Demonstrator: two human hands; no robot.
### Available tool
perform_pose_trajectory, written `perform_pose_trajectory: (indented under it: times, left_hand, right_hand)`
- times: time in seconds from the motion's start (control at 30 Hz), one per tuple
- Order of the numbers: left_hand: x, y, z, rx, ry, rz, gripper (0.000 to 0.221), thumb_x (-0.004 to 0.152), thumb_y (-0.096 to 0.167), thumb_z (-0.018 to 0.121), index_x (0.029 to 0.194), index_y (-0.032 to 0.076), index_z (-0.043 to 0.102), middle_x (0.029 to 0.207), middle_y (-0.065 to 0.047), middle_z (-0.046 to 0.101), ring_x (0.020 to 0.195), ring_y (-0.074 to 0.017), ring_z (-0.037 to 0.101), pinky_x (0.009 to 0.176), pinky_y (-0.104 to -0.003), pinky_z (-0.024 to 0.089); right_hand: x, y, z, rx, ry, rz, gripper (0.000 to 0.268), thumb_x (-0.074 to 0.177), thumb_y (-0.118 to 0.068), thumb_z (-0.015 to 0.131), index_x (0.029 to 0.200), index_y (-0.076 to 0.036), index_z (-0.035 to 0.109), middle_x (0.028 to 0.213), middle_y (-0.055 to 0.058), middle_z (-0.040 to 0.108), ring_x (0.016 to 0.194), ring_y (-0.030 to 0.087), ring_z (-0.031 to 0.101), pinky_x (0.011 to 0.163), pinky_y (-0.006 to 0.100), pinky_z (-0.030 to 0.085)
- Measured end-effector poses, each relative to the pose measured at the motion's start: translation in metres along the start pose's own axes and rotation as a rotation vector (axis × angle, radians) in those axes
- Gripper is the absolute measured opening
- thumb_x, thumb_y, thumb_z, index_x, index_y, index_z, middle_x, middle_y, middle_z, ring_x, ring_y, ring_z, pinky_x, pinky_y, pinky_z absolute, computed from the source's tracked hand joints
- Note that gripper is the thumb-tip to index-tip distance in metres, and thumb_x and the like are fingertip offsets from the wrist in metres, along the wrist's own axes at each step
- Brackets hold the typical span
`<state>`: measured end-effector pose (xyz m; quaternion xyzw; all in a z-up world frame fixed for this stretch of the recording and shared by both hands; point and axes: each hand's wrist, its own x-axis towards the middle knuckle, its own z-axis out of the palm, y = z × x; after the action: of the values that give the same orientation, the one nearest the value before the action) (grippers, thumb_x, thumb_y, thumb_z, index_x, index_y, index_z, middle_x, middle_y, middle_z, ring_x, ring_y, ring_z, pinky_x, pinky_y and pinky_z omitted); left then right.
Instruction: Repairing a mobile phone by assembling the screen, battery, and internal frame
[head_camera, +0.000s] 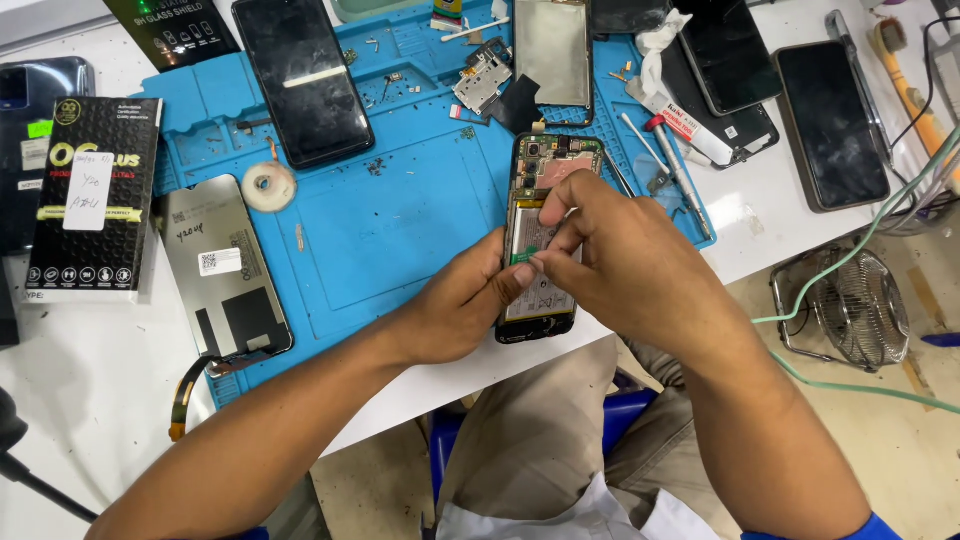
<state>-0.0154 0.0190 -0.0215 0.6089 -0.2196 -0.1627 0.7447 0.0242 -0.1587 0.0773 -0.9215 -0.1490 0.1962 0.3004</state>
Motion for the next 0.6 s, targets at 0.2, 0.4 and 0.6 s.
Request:
perform_pose_trajectory:
  times: [0.2,0.4,0.6]
  left_hand:
    - [0.0,-0.003,0.001,-0.012,0.036,-0.027,0.038,0.11,0.029,0.04,0.139,0.004,0.044,0.125,-0.006,0.056,0.119,-0.0161,0.055,0.103,-0.034,0.05]
    - [0.0,-0.01,0.001,-0.095,0.096,-0.065,0.044,0.109,0.029,0.041,0.144,0.003,0.044,0.133,-0.01,0.058,0.124,-0.0211,0.058,0.104,-0.038,0.053]
    - [0.002,-0.014,-0.001,-0.185,0.239,-0.116,0.049,0.105,0.026,0.044,0.148,0.003,0.044,0.143,-0.015,0.058,0.129,-0.028,0.059,0.106,-0.042,0.052]
  right_hand:
    - [0.002,-0.006,-0.004,-0.053,-0.001,0.028,0.022,0.081,-0.009,0.063,0.101,-0.016,0.057,0.079,-0.002,0.079,0.076,0.02,0.076,0.069,0.035,0.049]
    - [0.001,0.002,0.005,-0.08,0.062,0.045,0.018,0.084,-0.016,0.072,0.094,-0.016,0.057,0.067,0.001,0.074,0.065,0.024,0.07,0.062,0.038,0.047]
    - [0.004,0.024,0.021,-0.204,0.309,-0.069,0.048,0.081,-0.04,0.093,0.088,-0.016,0.052,0.062,-0.002,0.066,0.055,0.027,0.064,0.05,0.043,0.041]
